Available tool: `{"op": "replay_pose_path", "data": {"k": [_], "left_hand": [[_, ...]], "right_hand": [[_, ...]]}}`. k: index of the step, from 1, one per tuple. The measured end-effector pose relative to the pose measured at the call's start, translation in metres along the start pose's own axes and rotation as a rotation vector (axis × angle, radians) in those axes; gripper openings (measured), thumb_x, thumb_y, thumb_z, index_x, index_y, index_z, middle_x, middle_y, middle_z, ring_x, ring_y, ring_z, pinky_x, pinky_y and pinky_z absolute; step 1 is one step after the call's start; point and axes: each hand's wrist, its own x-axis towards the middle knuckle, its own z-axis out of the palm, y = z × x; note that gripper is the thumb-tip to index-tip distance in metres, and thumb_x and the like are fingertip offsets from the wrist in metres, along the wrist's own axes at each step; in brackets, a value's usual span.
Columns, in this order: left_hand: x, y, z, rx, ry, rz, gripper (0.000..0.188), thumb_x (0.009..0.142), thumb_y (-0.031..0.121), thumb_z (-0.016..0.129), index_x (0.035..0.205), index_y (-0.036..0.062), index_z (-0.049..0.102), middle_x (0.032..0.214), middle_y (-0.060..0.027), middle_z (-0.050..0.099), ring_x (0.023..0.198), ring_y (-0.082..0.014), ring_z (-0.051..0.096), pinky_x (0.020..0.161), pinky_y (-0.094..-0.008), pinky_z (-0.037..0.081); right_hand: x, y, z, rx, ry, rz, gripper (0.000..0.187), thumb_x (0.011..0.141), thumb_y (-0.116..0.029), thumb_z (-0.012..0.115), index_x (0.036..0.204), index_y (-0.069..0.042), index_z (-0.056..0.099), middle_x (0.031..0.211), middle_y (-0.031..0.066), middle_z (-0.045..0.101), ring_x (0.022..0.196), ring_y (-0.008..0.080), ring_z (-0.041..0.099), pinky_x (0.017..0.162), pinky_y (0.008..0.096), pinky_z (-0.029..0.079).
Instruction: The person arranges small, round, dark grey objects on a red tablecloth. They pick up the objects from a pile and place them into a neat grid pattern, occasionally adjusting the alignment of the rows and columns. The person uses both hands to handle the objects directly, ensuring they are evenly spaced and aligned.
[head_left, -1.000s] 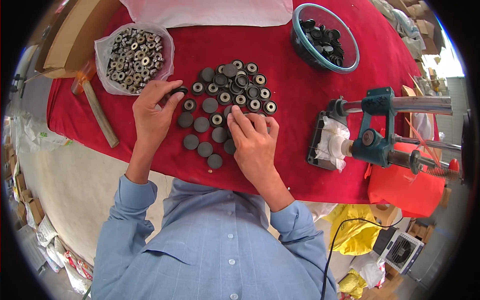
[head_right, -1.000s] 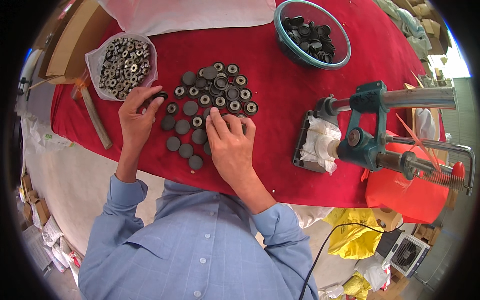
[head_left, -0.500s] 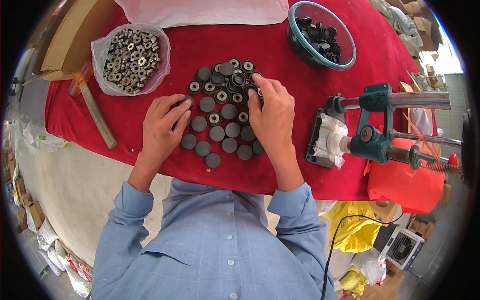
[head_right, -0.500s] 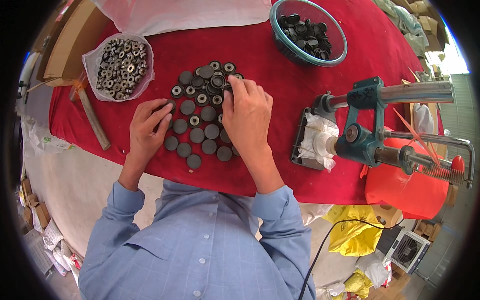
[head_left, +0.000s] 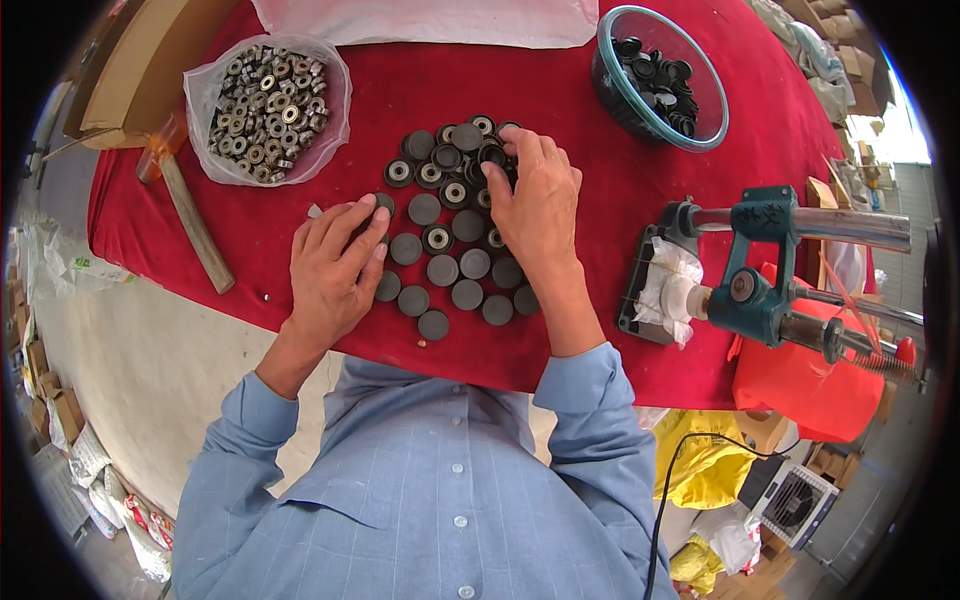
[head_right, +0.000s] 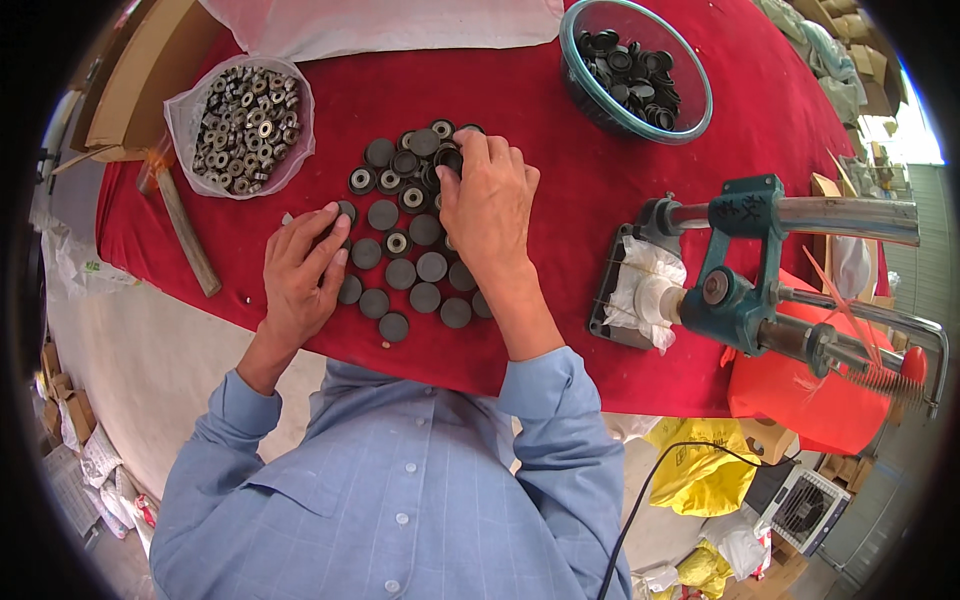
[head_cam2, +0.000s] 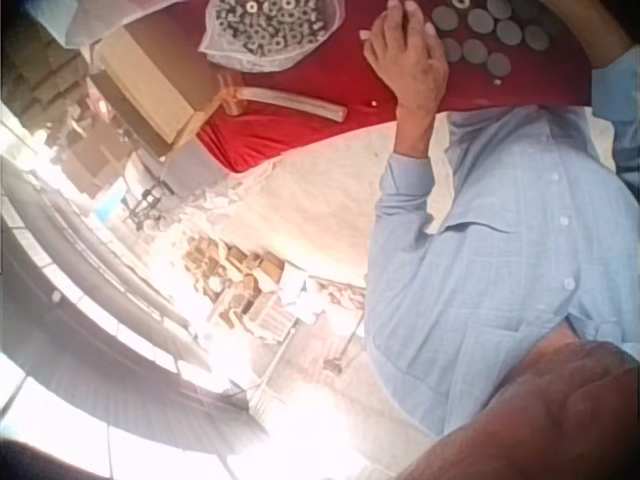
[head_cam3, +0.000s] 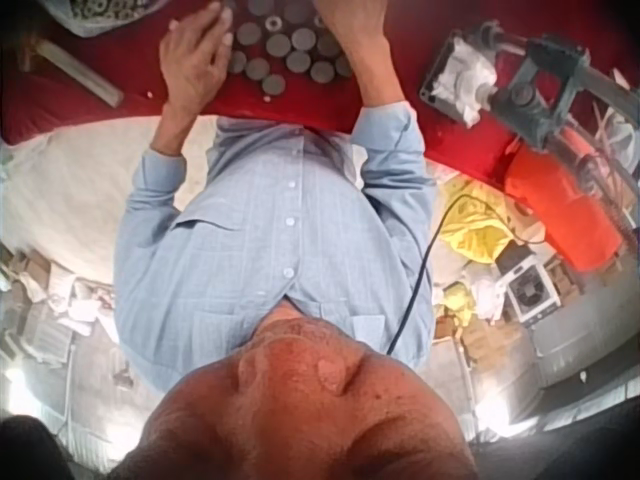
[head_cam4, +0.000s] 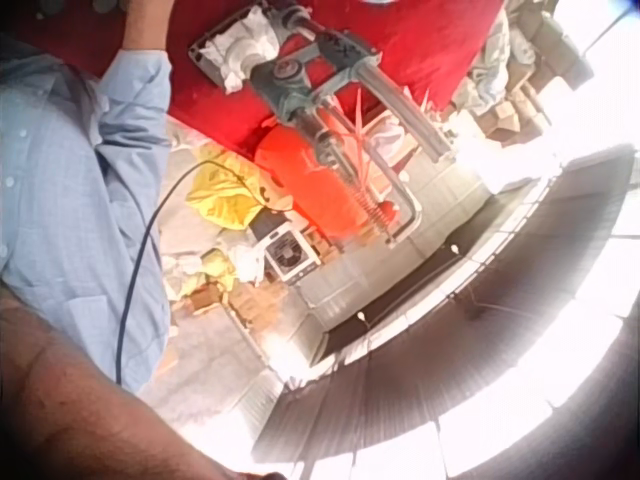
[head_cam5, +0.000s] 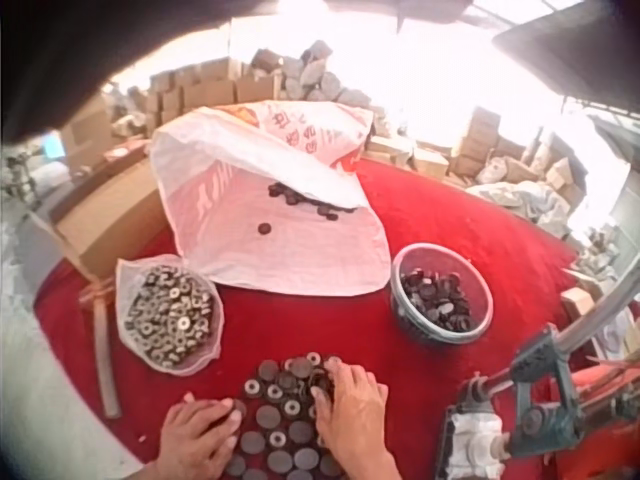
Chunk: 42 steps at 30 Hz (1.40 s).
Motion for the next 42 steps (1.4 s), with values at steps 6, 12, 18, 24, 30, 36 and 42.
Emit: {"op": "replay_pose_path", "data": {"k": [6,12,18,24,30,36,42], "left_hand": [[0.001,-0.001,0.002,-0.045,0.018,-0.013,0.043,0.095,0.01,0.077,0.138,0.0106,0.076,0.145,-0.0065,0.07,0.129,-0.0301,0.065,0.105,-0.0476,0.047],[-0.001,-0.001,0.002,-0.093,0.021,-0.042,0.043,0.096,0.011,0.076,0.139,0.0108,0.075,0.145,-0.0062,0.069,0.129,-0.031,0.065,0.106,-0.0472,0.047],[0.002,0.002,-0.001,-0.105,0.008,-0.038,0.043,0.096,0.005,0.075,0.139,0.007,0.074,0.145,-0.0111,0.069,0.126,-0.0327,0.066,0.108,-0.0465,0.048],[0.001,0.0,0.002,-0.108,0.013,-0.049,0.044,0.095,0.008,0.076,0.139,0.0095,0.074,0.145,-0.0081,0.068,0.127,-0.0314,0.066,0.106,-0.0466,0.048],[0.001,-0.002,0.003,-0.116,0.014,-0.046,0.046,0.094,0.009,0.076,0.14,0.0103,0.074,0.144,-0.0074,0.068,0.126,-0.0308,0.066,0.105,-0.0463,0.048],[0.002,-0.002,0.002,-0.105,0.01,-0.036,0.047,0.094,0.007,0.076,0.141,0.0099,0.074,0.144,-0.0084,0.068,0.125,-0.0306,0.066,0.105,-0.0461,0.048],[0.001,-0.001,0.002,-0.1,0.008,-0.027,0.047,0.094,0.006,0.076,0.141,0.0097,0.073,0.145,-0.0092,0.068,0.125,-0.0308,0.066,0.105,-0.0463,0.048]], "right_hand": [[0.0,0.003,-0.001,0.036,0.002,-0.005,0.03,0.092,-0.011,0.084,0.12,-0.008,0.073,0.107,0.0101,0.072,0.104,0.0308,0.07,0.092,0.0475,0.052],[-0.018,-0.014,-0.014,0.296,0.005,-0.085,0.027,0.087,0.0,0.082,0.113,-0.004,0.073,0.102,0.0133,0.071,0.099,0.0363,0.069,0.085,0.047,0.056],[-0.053,-0.037,-0.01,0.28,0.073,-0.267,0.022,0.083,0.0,0.08,0.105,-0.006,0.077,0.102,0.0073,0.072,0.092,0.0282,0.071,0.078,0.0414,0.058],[-0.062,-0.042,0.003,0.167,0.113,-0.327,0.019,0.084,0.0,0.082,0.102,-0.006,0.078,0.104,0.0043,0.075,0.093,0.0253,0.072,0.077,0.038,0.061],[-0.065,-0.038,0.009,0.136,0.096,-0.394,0.019,0.08,-0.003,0.077,0.099,-0.005,0.075,0.108,0.0057,0.074,0.1,0.0267,0.071,0.079,0.0395,0.061],[-0.073,-0.041,0.005,0.101,0.064,-0.432,0.022,0.079,-0.007,0.076,0.1,-0.002,0.073,0.112,0.0076,0.072,0.105,0.0269,0.07,0.085,0.0417,0.06],[-0.085,-0.044,-0.001,0.054,-0.004,-0.415,0.027,0.082,-0.009,0.076,0.108,0.001,0.075,0.123,0.0107,0.072,0.114,0.028,0.068,0.096,0.044,0.057]]}}
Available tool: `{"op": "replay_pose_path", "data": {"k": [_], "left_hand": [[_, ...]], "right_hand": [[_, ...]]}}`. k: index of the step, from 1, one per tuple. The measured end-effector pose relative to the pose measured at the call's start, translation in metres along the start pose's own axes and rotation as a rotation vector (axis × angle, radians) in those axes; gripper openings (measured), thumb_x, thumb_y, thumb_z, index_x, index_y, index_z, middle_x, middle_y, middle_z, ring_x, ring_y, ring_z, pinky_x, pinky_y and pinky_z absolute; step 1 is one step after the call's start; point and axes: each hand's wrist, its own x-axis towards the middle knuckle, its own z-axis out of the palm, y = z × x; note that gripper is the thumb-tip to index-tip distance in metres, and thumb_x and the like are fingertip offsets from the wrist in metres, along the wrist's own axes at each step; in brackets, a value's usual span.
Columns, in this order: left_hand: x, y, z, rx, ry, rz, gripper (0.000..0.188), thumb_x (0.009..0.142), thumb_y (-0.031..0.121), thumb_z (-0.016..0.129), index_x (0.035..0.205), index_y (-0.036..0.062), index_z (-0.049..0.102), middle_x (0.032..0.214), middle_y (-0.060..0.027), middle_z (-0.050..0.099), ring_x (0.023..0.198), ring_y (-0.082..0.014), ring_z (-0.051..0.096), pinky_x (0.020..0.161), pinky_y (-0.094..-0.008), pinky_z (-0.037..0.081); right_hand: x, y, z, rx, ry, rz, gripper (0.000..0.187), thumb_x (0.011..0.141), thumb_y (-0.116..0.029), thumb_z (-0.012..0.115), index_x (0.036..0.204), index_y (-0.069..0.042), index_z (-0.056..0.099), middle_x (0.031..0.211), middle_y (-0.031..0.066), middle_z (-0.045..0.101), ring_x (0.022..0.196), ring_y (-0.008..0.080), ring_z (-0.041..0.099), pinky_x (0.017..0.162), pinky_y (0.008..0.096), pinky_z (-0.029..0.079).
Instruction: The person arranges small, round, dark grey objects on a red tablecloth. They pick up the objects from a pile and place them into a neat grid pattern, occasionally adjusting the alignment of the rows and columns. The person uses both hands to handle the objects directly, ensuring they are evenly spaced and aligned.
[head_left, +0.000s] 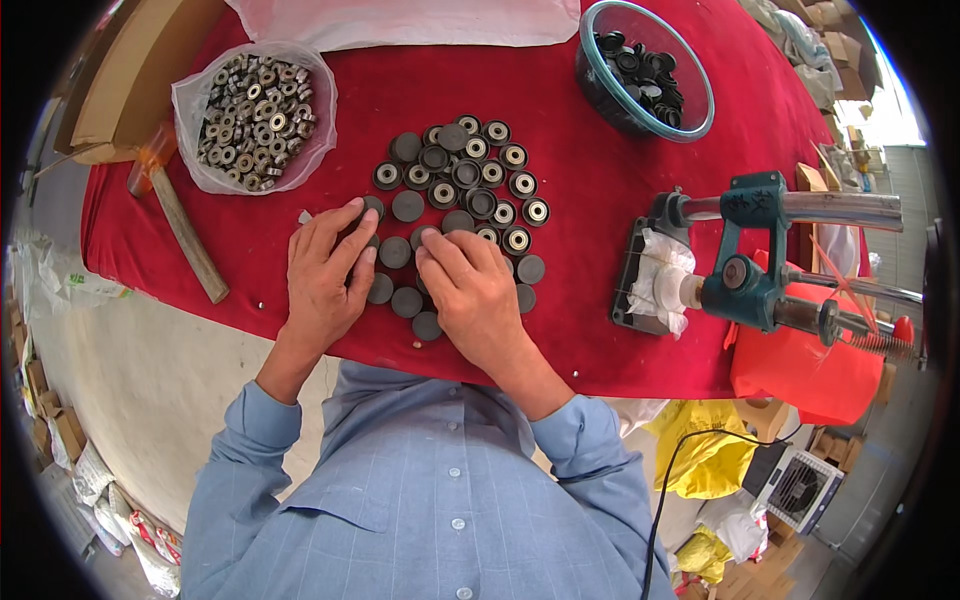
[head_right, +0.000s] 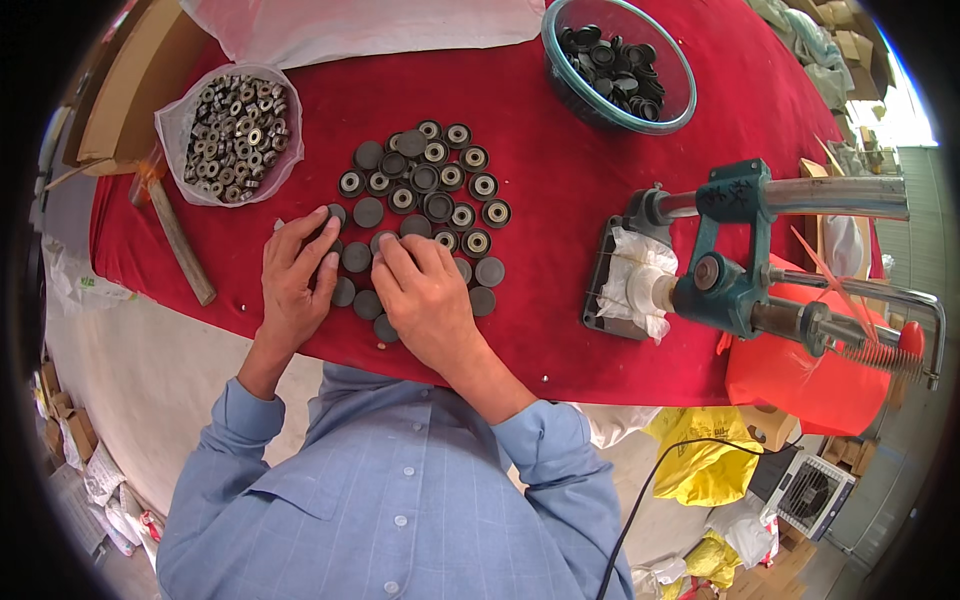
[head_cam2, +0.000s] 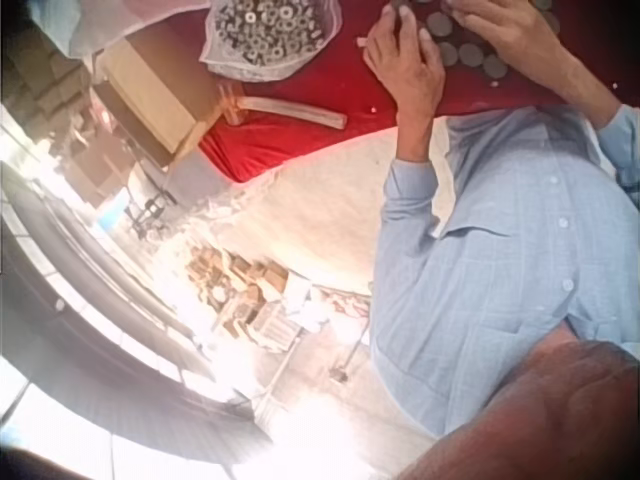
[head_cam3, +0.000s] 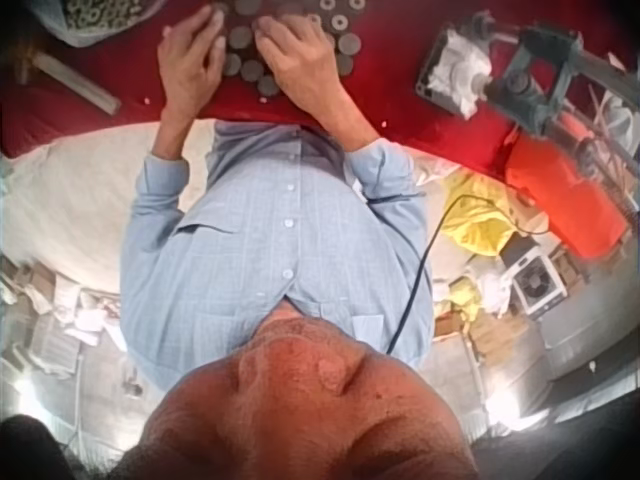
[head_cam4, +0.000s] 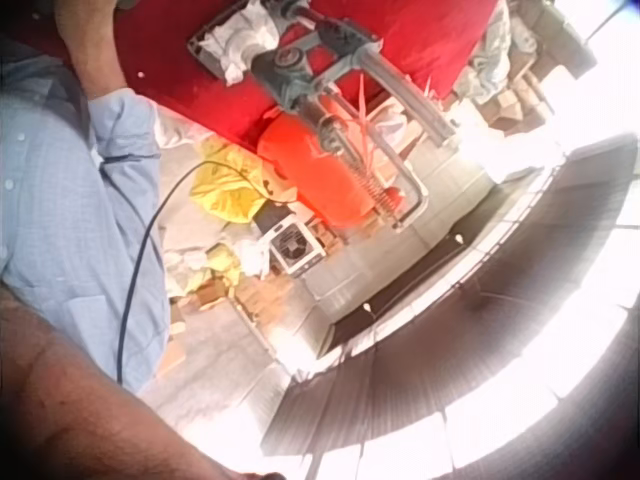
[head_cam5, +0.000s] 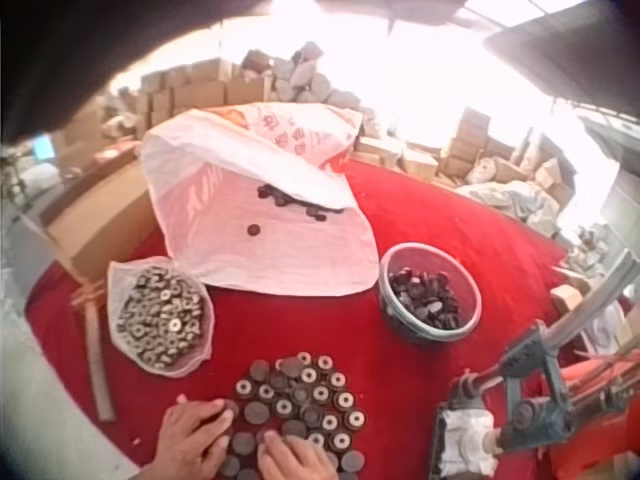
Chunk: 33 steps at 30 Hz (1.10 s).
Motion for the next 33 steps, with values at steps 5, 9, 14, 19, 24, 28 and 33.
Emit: {"op": "replay_pose_path", "data": {"k": [5,9,14,19,24,28,33], "left_hand": [[-0.001,0.0,0.001,-0.004,0.0,-0.001,0.047,0.094,0.005,0.075,0.142,0.0095,0.073,0.145,-0.0094,0.068,0.125,-0.0307,0.066,0.105,-0.0465,0.048],[0.001,0.0,0.0,0.0,-0.001,0.001,0.046,0.096,0.006,0.075,0.142,0.0091,0.073,0.145,-0.0097,0.068,0.125,-0.0313,0.066,0.105,-0.0466,0.048],[0.002,0.004,-0.005,-0.007,0.02,-0.001,0.044,0.096,0.008,0.075,0.14,0.0072,0.073,0.145,-0.0097,0.068,0.126,-0.0327,0.065,0.107,-0.0481,0.047],[-0.001,0.019,-0.012,-0.029,0.007,0.131,0.044,0.094,0.009,0.076,0.137,0.0066,0.074,0.144,-0.0092,0.07,0.13,-0.0315,0.064,0.109,-0.0491,0.045],[0.007,0.048,-0.008,-0.065,-0.111,0.182,0.048,0.095,0.019,0.077,0.141,0.005,0.073,0.149,-0.009,0.069,0.139,-0.0316,0.061,0.113,-0.0506,0.042],[0.004,0.049,0.003,-0.005,-0.194,0.157,0.052,0.095,0.021,0.077,0.145,0.0062,0.071,0.154,-0.0072,0.066,0.141,-0.0298,0.058,0.116,-0.0513,0.039],[0.003,0.052,0.004,0.067,-0.191,0.173,0.053,0.095,0.023,0.078,0.146,0.008,0.07,0.154,-0.0057,0.065,0.137,-0.0292,0.058,0.12,-0.0545,0.035]], "right_hand": [[-0.015,-0.01,0.002,-0.032,0.013,0.06,0.029,0.086,-0.007,0.074,0.114,0.001,0.077,0.13,0.0113,0.072,0.117,0.029,0.067,0.101,0.0444,0.055],[-0.003,-0.001,-0.009,0.029,0.038,0.133,0.023,0.089,-0.004,0.073,0.113,-0.003,0.077,0.125,0.0095,0.072,0.113,0.0292,0.067,0.096,0.0453,0.051],[0.018,0.046,-0.027,-0.143,0.094,0.337,0.022,0.091,-0.013,0.081,0.112,-0.009,0.077,0.108,0.0067,0.07,0.101,0.0288,0.065,0.087,0.0456,0.047],[0.02,0.053,-0.019,-0.12,0.004,0.428,0.025,0.087,-0.015,0.087,0.11,-0.009,0.078,0.108,0.0067,0.071,0.102,0.0293,0.065,0.088,0.0451,0.047],[0.016,0.062,-0.028,0.206,0.13,0.489,0.028,0.087,-0.008,0.087,0.113,-0.007,0.077,0.101,0.0076,0.074,0.091,0.0262,0.071,0.079,0.0411,0.053],[0.002,0.063,-0.056,0.3,0.153,0.59,0.027,0.087,-0.002,0.086,0.112,-0.005,0.077,0.098,0.0089,0.076,0.079,0.0224,0.074,0.069,0.0361,0.057],[-0.02,0.065,-0.058,0.133,0.18,0.445,0.022,0.088,-0.002,0.085,0.109,-0.006,0.078,0.1,0.0092,0.075,0.084,0.0288,0.075,0.073,0.0395,0.06]]}}
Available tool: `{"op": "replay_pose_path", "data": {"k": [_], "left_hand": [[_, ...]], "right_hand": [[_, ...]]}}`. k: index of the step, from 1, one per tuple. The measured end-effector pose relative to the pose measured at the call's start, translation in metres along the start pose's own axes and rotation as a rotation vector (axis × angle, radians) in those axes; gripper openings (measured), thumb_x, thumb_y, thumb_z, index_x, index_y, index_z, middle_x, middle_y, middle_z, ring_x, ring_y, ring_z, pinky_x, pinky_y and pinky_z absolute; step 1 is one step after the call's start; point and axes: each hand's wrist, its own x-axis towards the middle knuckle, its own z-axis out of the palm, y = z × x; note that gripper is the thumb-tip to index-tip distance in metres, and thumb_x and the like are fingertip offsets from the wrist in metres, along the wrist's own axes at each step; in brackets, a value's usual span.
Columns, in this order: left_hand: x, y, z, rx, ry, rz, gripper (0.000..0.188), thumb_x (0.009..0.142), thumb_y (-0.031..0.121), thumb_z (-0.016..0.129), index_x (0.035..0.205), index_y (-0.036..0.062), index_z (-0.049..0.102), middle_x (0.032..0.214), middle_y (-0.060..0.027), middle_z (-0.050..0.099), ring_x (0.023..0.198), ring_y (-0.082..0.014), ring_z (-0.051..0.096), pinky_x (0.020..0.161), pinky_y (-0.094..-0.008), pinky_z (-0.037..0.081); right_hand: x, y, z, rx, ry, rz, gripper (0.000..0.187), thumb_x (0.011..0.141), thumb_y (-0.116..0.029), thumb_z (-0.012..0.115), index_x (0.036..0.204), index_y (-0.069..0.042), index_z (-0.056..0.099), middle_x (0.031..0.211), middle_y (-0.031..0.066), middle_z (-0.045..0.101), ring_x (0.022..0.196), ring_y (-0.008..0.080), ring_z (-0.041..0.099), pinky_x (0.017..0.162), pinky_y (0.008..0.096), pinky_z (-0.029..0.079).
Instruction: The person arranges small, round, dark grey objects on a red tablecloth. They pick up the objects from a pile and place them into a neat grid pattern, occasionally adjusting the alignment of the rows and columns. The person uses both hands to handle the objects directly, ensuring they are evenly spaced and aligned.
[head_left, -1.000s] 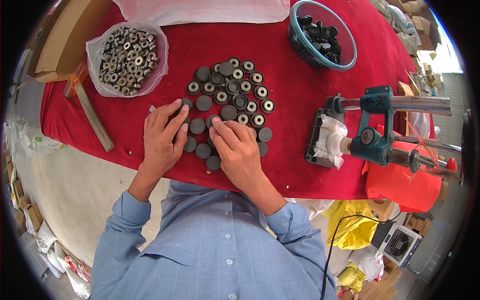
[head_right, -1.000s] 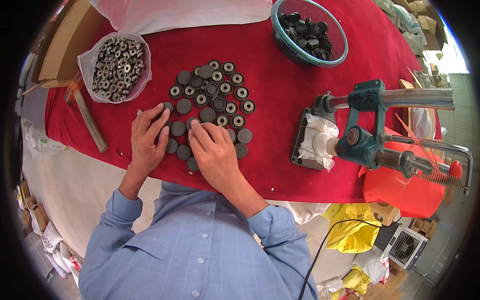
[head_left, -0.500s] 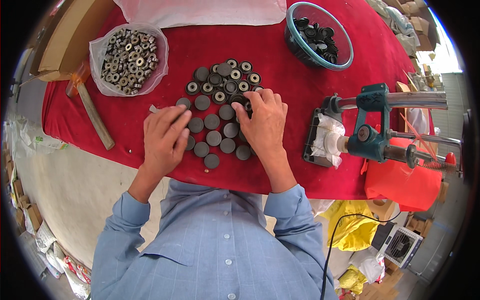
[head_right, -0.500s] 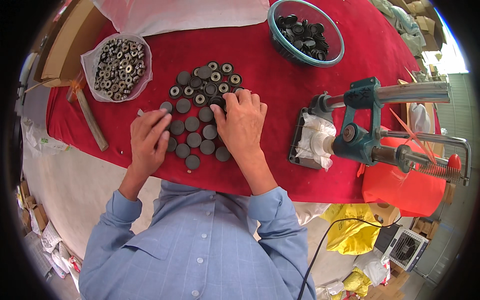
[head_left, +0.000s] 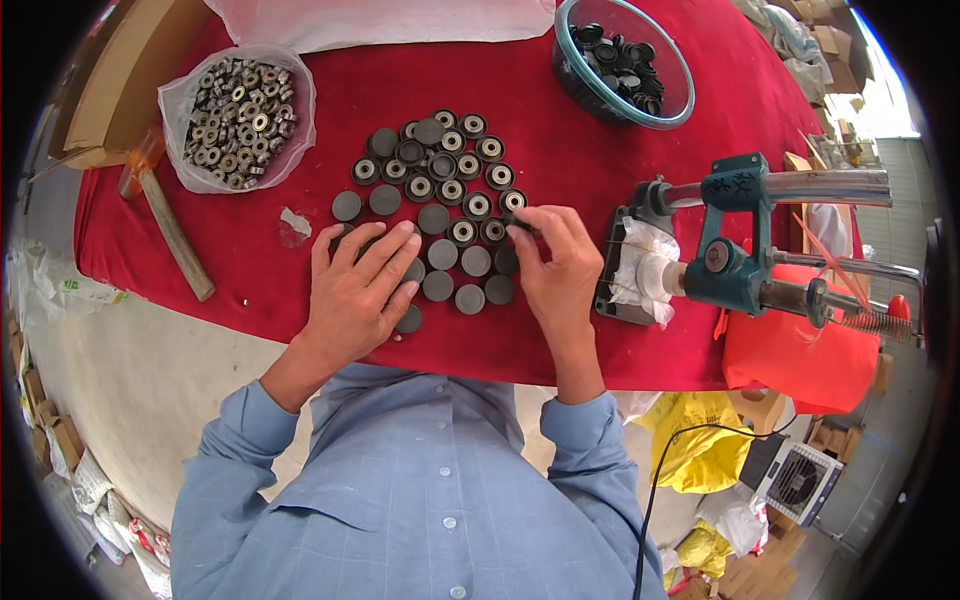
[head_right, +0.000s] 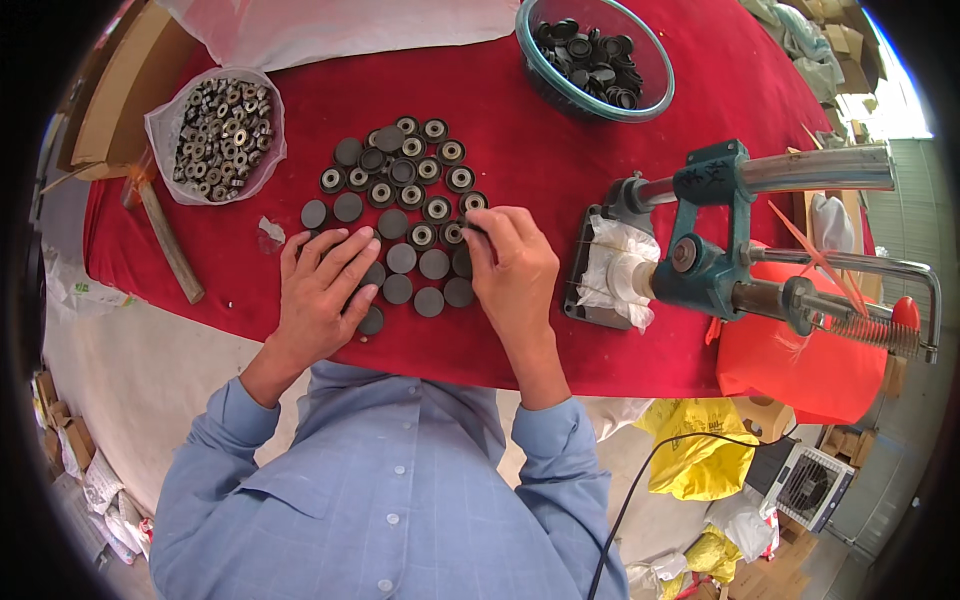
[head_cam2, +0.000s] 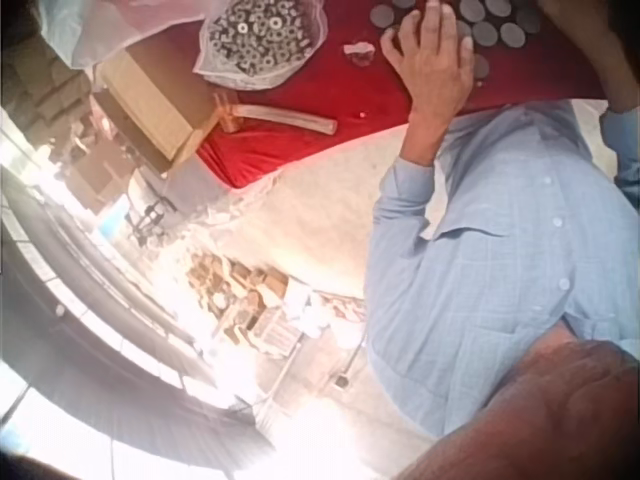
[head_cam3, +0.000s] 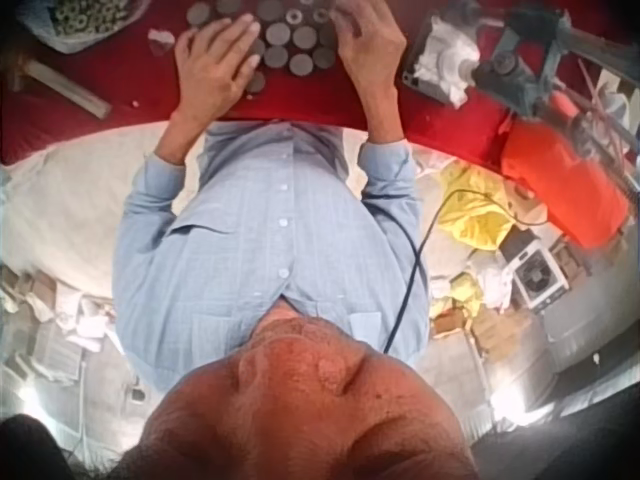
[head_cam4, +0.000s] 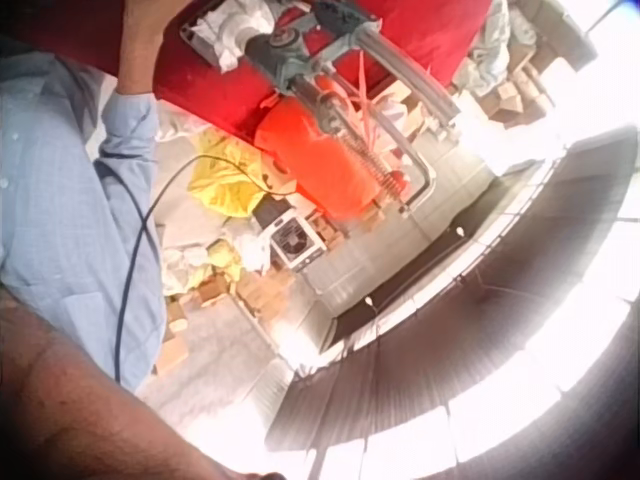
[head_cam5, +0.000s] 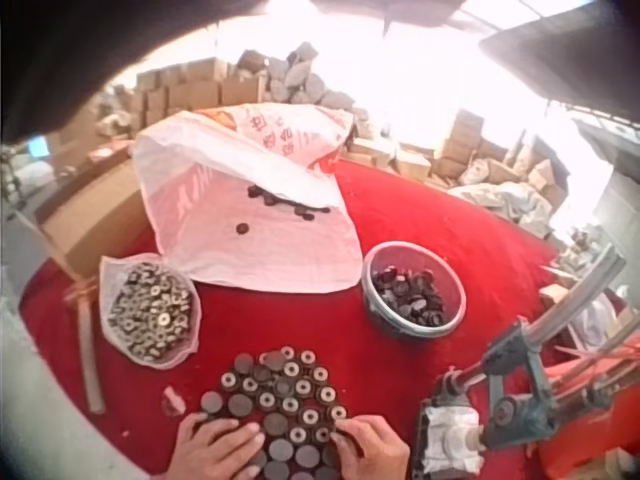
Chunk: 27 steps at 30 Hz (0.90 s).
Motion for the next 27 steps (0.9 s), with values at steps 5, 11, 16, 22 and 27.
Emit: {"op": "replay_pose_path", "data": {"k": [5,11,16,22,27], "left_hand": [[0.001,0.001,0.004,-0.023,-0.001,-0.023,0.053,0.095,0.022,0.077,0.146,0.009,0.07,0.152,-0.0052,0.066,0.137,-0.0296,0.057,0.122,-0.0569,0.034],[0.0,0.004,0.003,-0.035,0.006,-0.043,0.053,0.096,0.021,0.077,0.146,0.0086,0.07,0.153,-0.0056,0.065,0.139,-0.0307,0.056,0.124,-0.0571,0.033],[-0.002,0.003,0.006,-0.047,0.008,-0.047,0.054,0.095,0.022,0.077,0.147,0.0086,0.069,0.154,-0.0057,0.064,0.14,-0.0305,0.055,0.124,-0.057,0.032],[0.002,0.003,0.002,-0.083,0.027,-0.036,0.053,0.093,0.021,0.08,0.144,0.008,0.07,0.149,-0.0072,0.064,0.138,-0.0304,0.056,0.122,-0.0563,0.034],[0.025,-0.008,-0.011,-0.192,0.106,-0.047,0.046,0.092,0.012,0.079,0.138,0.0057,0.072,0.138,-0.0109,0.067,0.127,-0.0328,0.062,0.111,-0.0511,0.044]], "right_hand": [[-0.01,0.001,0.01,-0.072,-0.026,-0.083,0.018,0.089,-0.003,0.082,0.106,-0.007,0.078,0.106,0.0063,0.076,0.093,0.0288,0.075,0.081,0.0413,0.061],[-0.016,-0.006,0.008,-0.173,-0.074,-0.163,0.02,0.09,-0.001,0.076,0.11,-0.003,0.077,0.115,0.011,0.075,0.1,0.0319,0.074,0.084,0.0428,0.062],[-0.03,-0.01,0.008,-0.314,-0.123,-0.245,0.034,0.082,0.001,0.073,0.116,-0.002,0.076,0.132,0.0163,0.072,0.108,0.0353,0.074,0.089,0.0448,0.063],[-0.036,-0.007,0.01,-0.302,-0.127,-0.169,0.037,0.081,0.0,0.074,0.118,-0.003,0.077,0.135,0.015,0.074,0.11,0.034,0.075,0.092,0.0445,0.063],[-0.04,-0.01,0.014,-0.364,-0.084,-0.213,0.036,0.083,0.001,0.073,0.119,-0.004,0.078,0.134,0.0137,0.074,0.11,0.0324,0.074,0.093,0.0442,0.061]]}}
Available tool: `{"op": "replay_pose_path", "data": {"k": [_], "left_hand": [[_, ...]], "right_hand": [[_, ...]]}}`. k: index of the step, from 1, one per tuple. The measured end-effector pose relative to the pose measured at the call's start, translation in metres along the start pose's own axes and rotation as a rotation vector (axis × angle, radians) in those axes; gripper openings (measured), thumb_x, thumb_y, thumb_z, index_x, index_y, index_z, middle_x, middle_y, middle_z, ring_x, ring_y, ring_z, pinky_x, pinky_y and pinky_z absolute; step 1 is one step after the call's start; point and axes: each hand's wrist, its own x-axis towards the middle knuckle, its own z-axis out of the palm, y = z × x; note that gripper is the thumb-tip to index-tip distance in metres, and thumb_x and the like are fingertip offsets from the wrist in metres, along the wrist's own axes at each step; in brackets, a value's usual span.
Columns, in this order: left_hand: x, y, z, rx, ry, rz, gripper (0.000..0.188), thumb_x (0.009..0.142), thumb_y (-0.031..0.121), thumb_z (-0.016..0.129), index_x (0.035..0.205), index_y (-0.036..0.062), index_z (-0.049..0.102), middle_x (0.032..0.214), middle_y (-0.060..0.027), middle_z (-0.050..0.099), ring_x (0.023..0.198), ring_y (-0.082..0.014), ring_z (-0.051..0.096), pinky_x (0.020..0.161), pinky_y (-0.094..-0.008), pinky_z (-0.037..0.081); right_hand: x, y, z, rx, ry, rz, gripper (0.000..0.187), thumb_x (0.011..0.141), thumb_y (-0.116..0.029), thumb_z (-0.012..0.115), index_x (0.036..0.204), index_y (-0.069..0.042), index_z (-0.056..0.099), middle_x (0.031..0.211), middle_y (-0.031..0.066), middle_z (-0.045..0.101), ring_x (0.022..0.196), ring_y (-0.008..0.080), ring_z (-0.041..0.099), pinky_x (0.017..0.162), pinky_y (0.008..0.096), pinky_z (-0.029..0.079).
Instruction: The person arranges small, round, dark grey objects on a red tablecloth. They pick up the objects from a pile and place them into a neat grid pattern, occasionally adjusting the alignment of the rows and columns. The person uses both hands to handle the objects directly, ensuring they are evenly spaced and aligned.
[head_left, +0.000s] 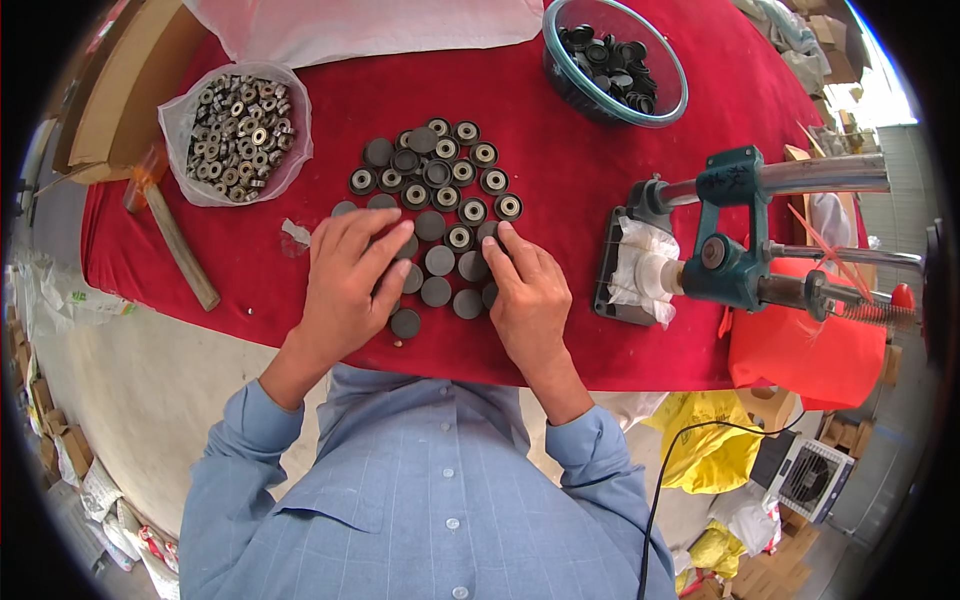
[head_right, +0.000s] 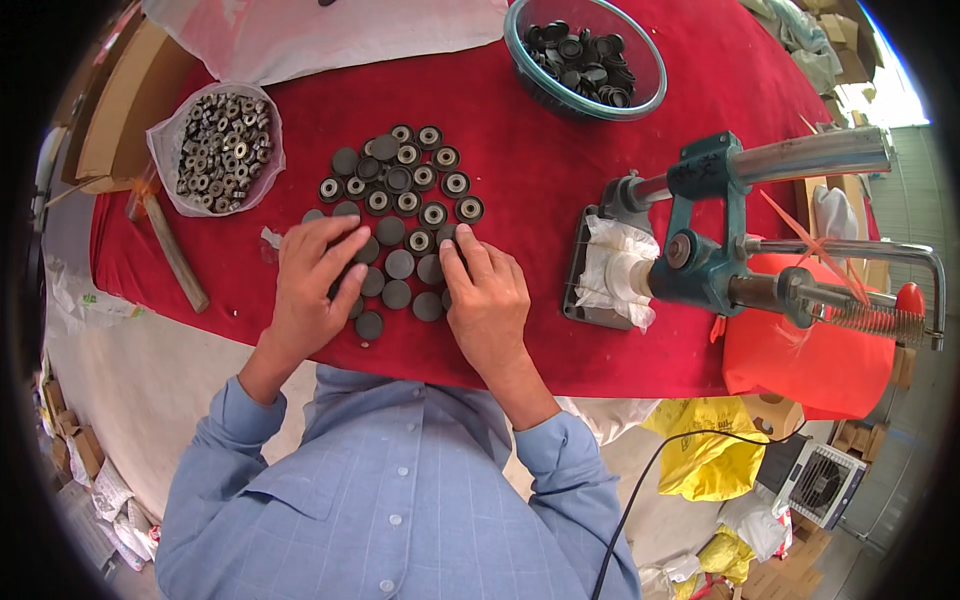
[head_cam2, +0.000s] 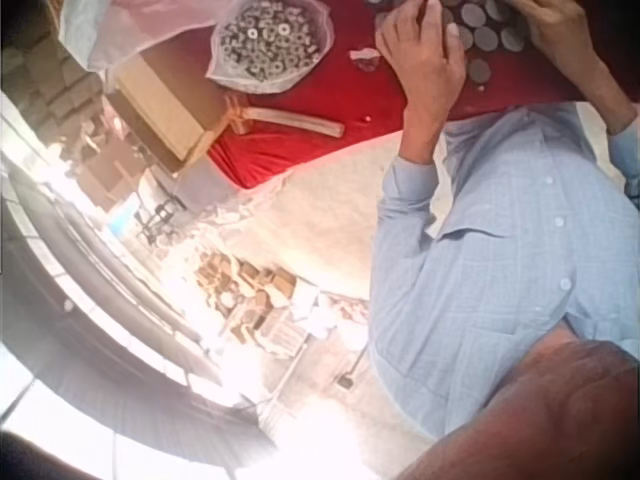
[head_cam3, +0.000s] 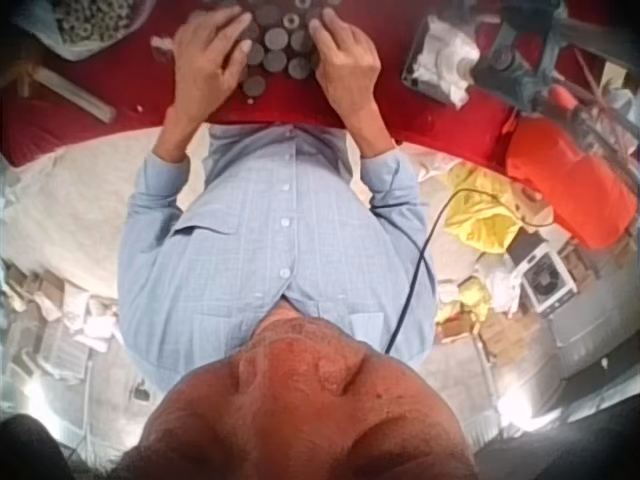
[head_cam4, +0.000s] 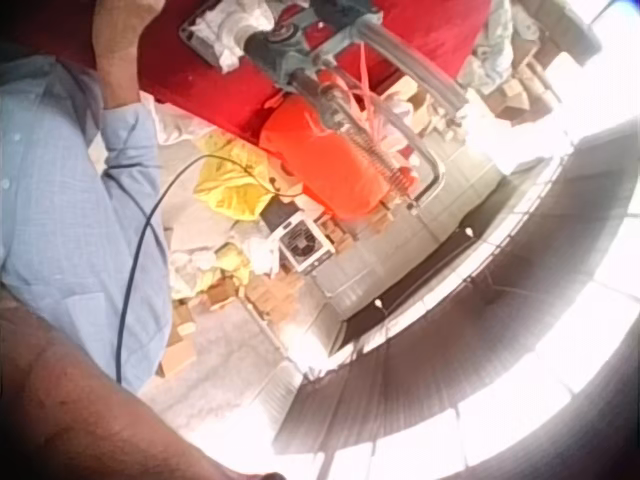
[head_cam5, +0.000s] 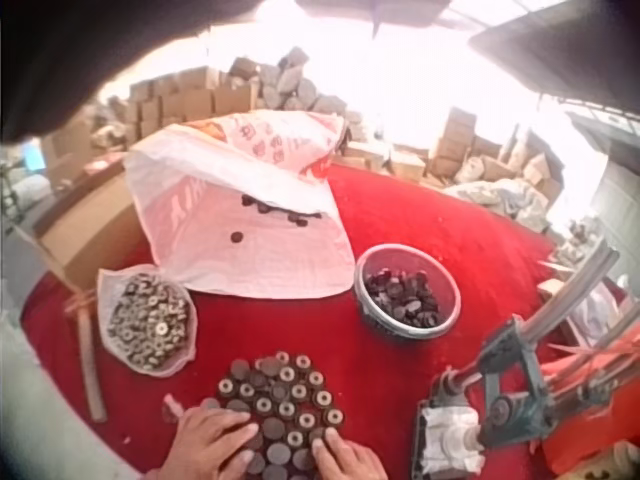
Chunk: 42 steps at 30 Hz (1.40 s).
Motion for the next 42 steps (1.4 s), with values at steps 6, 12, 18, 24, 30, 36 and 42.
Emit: {"op": "replay_pose_path", "data": {"k": [6,12,18,24,30,36,42], "left_hand": [[0.057,-0.014,0.016,0.086,0.079,0.051,0.04,0.094,0.008,0.077,0.133,0.0056,0.073,0.133,-0.0083,0.068,0.122,-0.0299,0.062,0.104,-0.0472,0.046],[0.08,-0.03,0.039,0.109,0.047,0.038,0.035,0.09,0.016,0.084,0.124,0.0099,0.078,0.124,-0.0058,0.066,0.114,-0.0282,0.06,0.097,-0.0455,0.045],[0.08,-0.032,0.041,0.038,0.022,0.018,0.035,0.084,0.009,0.087,0.116,0.0091,0.076,0.121,-0.0056,0.065,0.11,-0.0291,0.06,0.092,-0.0454,0.047],[0.08,-0.034,0.04,-0.022,0.026,0.043,0.037,0.08,0.004,0.088,0.113,0.0073,0.07,0.118,-0.0069,0.068,0.108,-0.0312,0.063,0.091,-0.0462,0.049],[0.071,-0.03,0.027,-0.344,0.049,-0.202,0.037,0.082,0.0,0.088,0.116,0.0049,0.073,0.102,-0.0083,0.071,0.091,-0.0227,0.069,0.08,-0.0373,0.055],[0.05,-0.061,-0.019,-0.386,0.254,-0.356,0.03,0.089,0.002,0.087,0.119,0.0046,0.083,0.097,-0.0055,0.071,0.089,-0.0128,0.066,0.079,-0.0282,0.053],[0.04,-0.07,-0.013,-0.201,0.276,-0.274,0.029,0.09,0.001,0.085,0.118,0.0053,0.084,0.097,-0.0066,0.07,0.087,-0.0189,0.067,0.076,-0.0311,0.052]], "right_hand": [[0.024,0.003,-0.013,0.146,-0.004,0.135,0.031,0.088,0.001,0.072,0.118,-0.004,0.076,0.123,0.014,0.074,0.105,0.0344,0.073,0.089,0.0452,0.058],[0.075,0.017,-0.008,0.279,0.101,0.168,0.024,0.094,0.0,0.073,0.117,-0.005,0.075,0.109,0.0138,0.075,0.087,0.0348,0.075,0.078,0.0453,0.059],[0.113,0.02,0.01,0.41,0.044,0.174,0.021,0.095,-0.002,0.073,0.116,-0.003,0.077,0.111,0.0156,0.075,0.085,0.0339,0.077,0.077,0.0442,0.06],[0.136,0.017,0.038,0.442,-0.086,0.172,0.028,0.094,-0.006,0.077,0.122,-0.007,0.078,0.111,0.0167,0.074,0.095,0.0369,0.076,0.084,0.0481,0.059],[0.142,0.019,0.053,0.396,-0.214,0.073,0.037,0.091,-0.008,0.082,0.128,-0.011,0.079,0.117,0.0138,0.072,0.111,0.0344,0.071,0.095,0.0507,0.054],[0.144,0.011,0.05,0.312,-0.217,-0.028,0.04,0.088,-0.01,0.085,0.126,-0.013,0.078,0.124,0.007,0.071,0.117,0.0287,0.068,0.099,0.0496,0.049],[0.146,0.01,0.06,0.304,-0.124,-0.114,0.033,0.087,-0.011,0.085,0.119,-0.014,0.078,0.115,0.0026,0.076,0.108,0.0262,0.071,0.096,0.0468,0.048]]}}
